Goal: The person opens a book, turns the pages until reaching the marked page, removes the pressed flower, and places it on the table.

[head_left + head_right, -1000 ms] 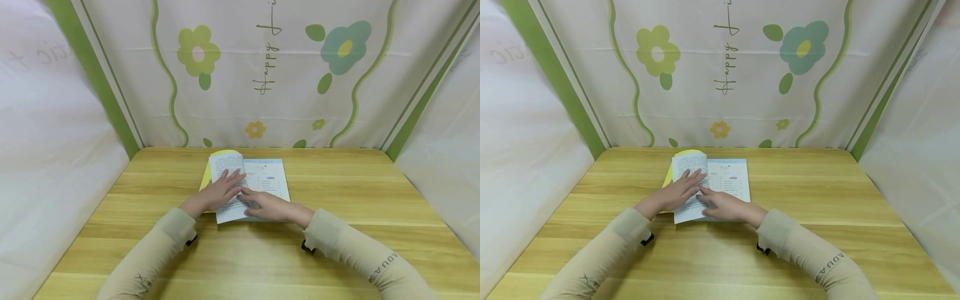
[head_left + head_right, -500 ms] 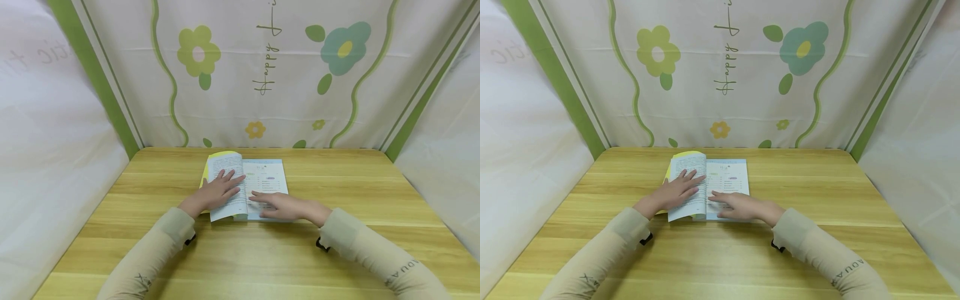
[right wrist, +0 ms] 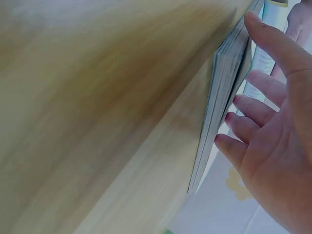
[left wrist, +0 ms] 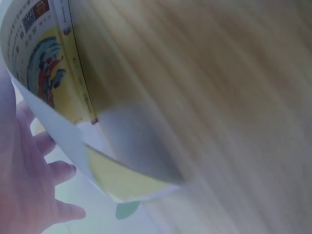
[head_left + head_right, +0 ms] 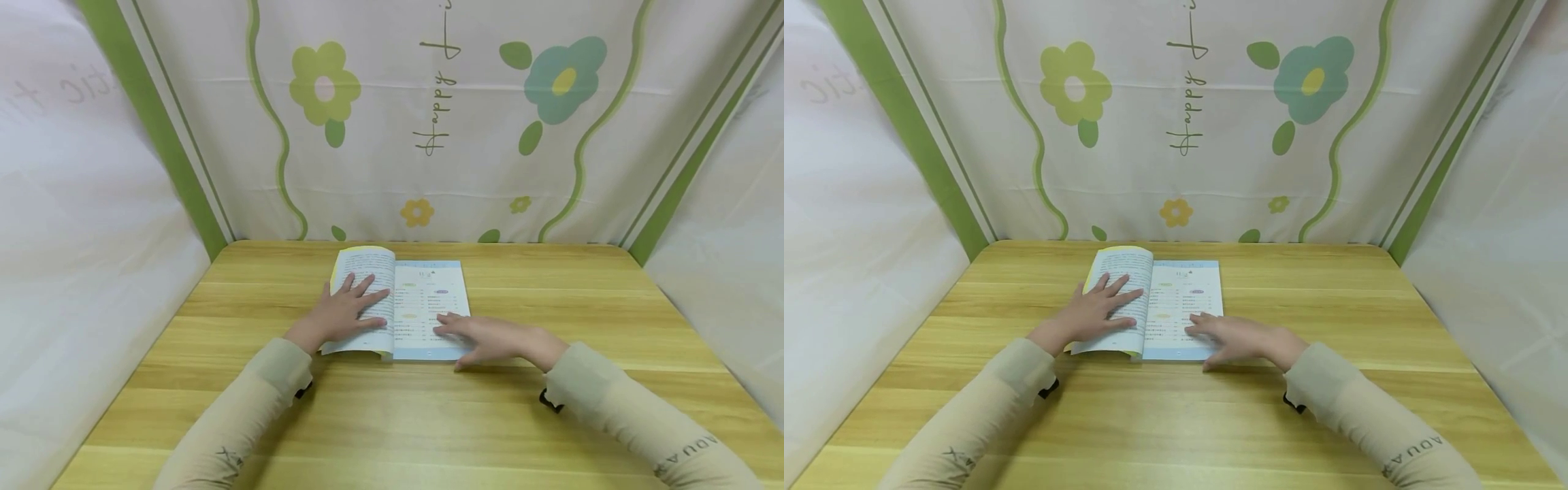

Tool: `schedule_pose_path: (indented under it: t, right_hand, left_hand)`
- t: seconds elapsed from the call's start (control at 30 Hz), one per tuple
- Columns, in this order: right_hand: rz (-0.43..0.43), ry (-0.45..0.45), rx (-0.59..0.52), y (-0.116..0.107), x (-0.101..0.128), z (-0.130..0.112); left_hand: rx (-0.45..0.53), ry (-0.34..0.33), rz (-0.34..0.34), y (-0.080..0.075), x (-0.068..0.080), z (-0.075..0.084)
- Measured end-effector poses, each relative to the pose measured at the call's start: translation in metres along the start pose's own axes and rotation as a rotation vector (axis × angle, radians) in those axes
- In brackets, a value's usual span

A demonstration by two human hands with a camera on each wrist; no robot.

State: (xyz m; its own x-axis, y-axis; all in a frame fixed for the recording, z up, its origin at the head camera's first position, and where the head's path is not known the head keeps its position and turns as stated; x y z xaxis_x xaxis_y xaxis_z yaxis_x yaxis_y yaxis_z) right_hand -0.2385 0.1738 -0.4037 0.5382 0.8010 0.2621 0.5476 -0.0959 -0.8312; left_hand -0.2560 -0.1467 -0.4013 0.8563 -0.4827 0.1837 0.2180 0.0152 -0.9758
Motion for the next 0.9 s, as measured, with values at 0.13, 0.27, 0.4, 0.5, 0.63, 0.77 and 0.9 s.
schedule_pose_path:
  t: [0.13, 0.27, 0.4, 0.5, 0.63, 0.77, 0.9]
  right_hand:
    - [-0.001, -0.015, 0.012, 0.001, 0.001, 0.003]
    - [-0.001, -0.023, 0.015, 0.001, 0.002, 0.004]
    - [-0.009, -0.006, 0.014, -0.001, 0.005, 0.004]
    - [-0.016, 0.014, 0.004, -0.003, 0.007, 0.003]
    - [-0.022, 0.028, 0.002, -0.006, 0.009, 0.002]
    - [-0.033, 0.045, 0.002, -0.009, 0.01, 0.002]
    - [-0.052, 0.047, -0.004, -0.012, 0.01, 0.001]
  left_hand:
    - [0.0, -0.01, -0.008, 0.0, 0.002, -0.007]
    - [0.006, -0.021, -0.019, 0.0, 0.004, -0.011]
    - [0.036, -0.02, -0.025, -0.003, 0.006, -0.011]
    - [0.054, -0.017, -0.026, -0.005, 0.007, -0.011]
    - [0.033, -0.02, -0.041, -0.005, 0.006, -0.009]
    - [0.028, -0.022, -0.057, -0.005, 0.005, -0.006]
    - [0.033, -0.022, -0.069, -0.005, 0.006, -0.003]
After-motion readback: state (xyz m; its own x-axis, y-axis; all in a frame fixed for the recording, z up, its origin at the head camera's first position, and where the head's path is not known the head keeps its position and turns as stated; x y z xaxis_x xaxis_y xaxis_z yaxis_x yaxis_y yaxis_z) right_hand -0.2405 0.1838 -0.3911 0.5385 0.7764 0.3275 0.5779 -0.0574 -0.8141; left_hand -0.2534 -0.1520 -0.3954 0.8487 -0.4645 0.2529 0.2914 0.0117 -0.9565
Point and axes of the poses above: each hand's wrist, its own x-axis away from the middle knuckle, its own y-axis out of the palm, z = x × y, the point moved 1 cm from there along -x, towards the middle knuckle, and after that the axes turned 4 degrees about -z, right-handed, at the moved point
